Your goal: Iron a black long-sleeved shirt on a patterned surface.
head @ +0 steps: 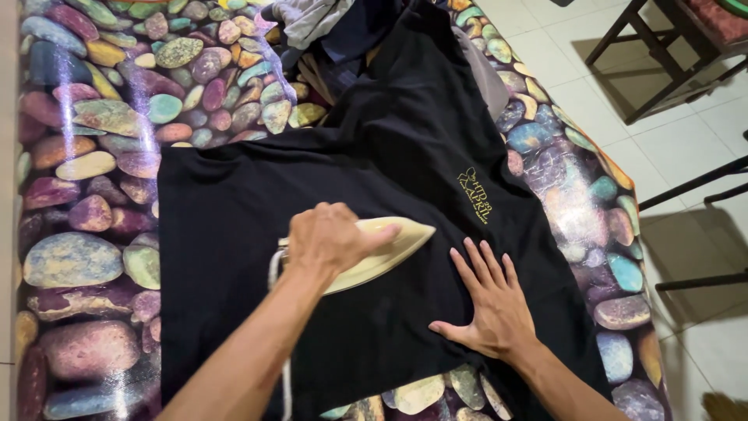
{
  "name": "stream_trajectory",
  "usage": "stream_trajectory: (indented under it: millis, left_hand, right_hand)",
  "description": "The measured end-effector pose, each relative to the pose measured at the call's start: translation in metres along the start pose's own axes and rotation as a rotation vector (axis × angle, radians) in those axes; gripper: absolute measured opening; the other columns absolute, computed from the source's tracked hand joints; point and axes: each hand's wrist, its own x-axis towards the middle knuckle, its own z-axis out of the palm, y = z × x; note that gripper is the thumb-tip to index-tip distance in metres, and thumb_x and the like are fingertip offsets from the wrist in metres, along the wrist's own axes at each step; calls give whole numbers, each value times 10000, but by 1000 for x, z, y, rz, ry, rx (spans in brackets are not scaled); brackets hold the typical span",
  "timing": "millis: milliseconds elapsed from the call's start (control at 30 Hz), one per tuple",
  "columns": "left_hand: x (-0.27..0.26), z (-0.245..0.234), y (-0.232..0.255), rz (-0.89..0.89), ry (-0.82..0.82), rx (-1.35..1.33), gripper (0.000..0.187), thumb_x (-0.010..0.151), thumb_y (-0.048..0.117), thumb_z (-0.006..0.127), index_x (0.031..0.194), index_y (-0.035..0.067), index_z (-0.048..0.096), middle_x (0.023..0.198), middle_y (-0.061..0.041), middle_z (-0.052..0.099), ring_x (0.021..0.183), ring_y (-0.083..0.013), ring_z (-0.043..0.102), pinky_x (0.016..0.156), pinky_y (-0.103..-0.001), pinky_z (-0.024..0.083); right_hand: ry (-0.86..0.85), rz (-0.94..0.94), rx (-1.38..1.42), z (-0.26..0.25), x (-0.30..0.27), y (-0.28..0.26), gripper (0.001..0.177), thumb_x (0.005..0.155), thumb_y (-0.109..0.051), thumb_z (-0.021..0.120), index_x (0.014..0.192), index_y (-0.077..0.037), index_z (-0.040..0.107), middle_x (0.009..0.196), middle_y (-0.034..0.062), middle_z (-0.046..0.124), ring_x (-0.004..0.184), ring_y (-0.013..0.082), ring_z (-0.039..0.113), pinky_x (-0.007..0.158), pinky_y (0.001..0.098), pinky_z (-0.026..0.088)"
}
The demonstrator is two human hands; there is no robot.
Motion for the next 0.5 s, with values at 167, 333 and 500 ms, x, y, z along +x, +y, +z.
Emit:
stream_trajectory:
  millis: [167,333,500]
  left_hand:
    - [-12,-14,-66,-18,14,120,805,690,867,606,779,103,842,736,-145,758,712,-314,751,665,-430,597]
    - [-29,-23,-114,-121,-35,141,783,679,870,569,766,142,845,632,-117,753,607,-282,750,614,-412,601]
    - [-17,-21,-86,-127,-40,113,790,678,865,589,805,131,850,718,-145,768,694,-309,758,674,-421,601]
  right_hand:
    - [5,-1,3,0,2,-1,1212,625,-775,712,1546,-115,283,1620,153,236,1506,349,165,1182,572,112]
    - [-20,9,-10,-1,1,-1,1200,632,-770,713,1548,-126,280,1619,153,233,1509,349,160,1186,571,109]
    - [-38,19,-23,-3,2,-3,1209,641,-760,711,1592,-151,281,1665,160,225,1498,354,156,1176,570,107]
